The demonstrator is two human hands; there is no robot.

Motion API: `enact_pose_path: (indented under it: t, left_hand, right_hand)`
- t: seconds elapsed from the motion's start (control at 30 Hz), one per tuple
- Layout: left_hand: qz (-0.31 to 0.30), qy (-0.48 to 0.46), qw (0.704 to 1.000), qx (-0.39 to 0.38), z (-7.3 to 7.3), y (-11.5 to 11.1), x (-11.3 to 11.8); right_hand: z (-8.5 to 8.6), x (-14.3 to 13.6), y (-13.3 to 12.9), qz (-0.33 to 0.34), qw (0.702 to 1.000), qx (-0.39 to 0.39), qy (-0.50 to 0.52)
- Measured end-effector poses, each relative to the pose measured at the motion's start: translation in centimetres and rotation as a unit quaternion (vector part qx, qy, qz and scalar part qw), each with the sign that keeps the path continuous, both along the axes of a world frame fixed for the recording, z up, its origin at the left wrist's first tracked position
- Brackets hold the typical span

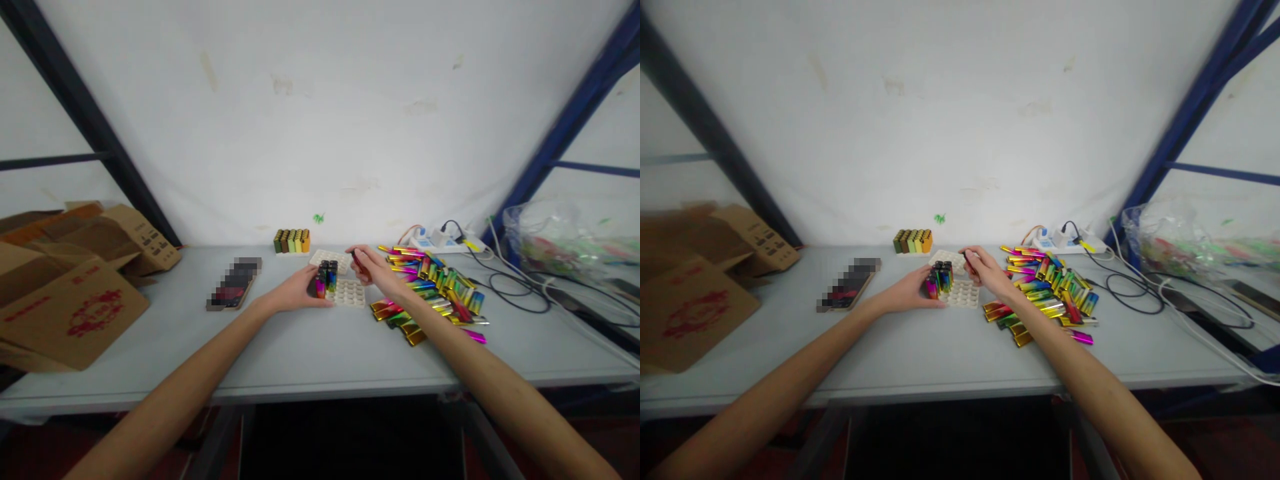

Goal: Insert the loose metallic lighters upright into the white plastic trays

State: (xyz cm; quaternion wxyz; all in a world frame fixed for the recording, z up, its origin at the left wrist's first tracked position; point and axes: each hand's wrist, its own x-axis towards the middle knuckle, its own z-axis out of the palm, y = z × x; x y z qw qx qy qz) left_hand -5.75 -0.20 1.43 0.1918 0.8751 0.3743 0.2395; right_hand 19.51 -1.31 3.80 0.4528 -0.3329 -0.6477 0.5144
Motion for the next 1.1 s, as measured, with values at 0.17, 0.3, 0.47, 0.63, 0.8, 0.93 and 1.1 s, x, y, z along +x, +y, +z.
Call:
enact_pose_path:
  t: [0.17, 0.3, 0.47, 0.63, 0.8, 0.93, 1.1]
  left_hand:
    - [0.004, 0.006, 1.000, -0.007, 0.2, -0.1, 0.0]
    - [0.004, 0.011, 1.000, -0.010, 0.2, -0.2, 0.0]
    - [0.003, 0.007, 1.000, -0.002, 0.1, 0.0, 0.0]
    - [0.000, 0.001, 1.000, -0.003, 0.1, 0.0, 0.0]
    - [0.001, -0.001, 1.000, -0.006, 0.1, 0.0, 0.0]
    - [0.000, 0.004, 1.000, -0.006, 0.1, 0.0, 0.0]
    - [0.006, 0.004, 1.000, -0.002, 0.0, 0.0, 0.0]
  right_hand:
    - [-0.4, -0.2, 0.0, -0.116, 0.985, 0.088, -0.092]
    - [-0.7, -0.4, -0.1, -0.204, 0.948, 0.158, -0.188]
    - [-0.2, -0.9, -0.8, -0.213, 0.932, 0.179, -0.231]
    - [0.0, -1.1, -1.1, -0.197, 0.935, 0.173, -0.239]
    - [-0.2, -0.9, -0.8, -0.209, 0.932, 0.184, -0.233]
    - [-0.4, -0.9, -0.8, -0.212, 0.927, 0.200, -0.235]
    - [-0.3, -1.0, -1.2, -0.194, 0.923, 0.217, -0.251]
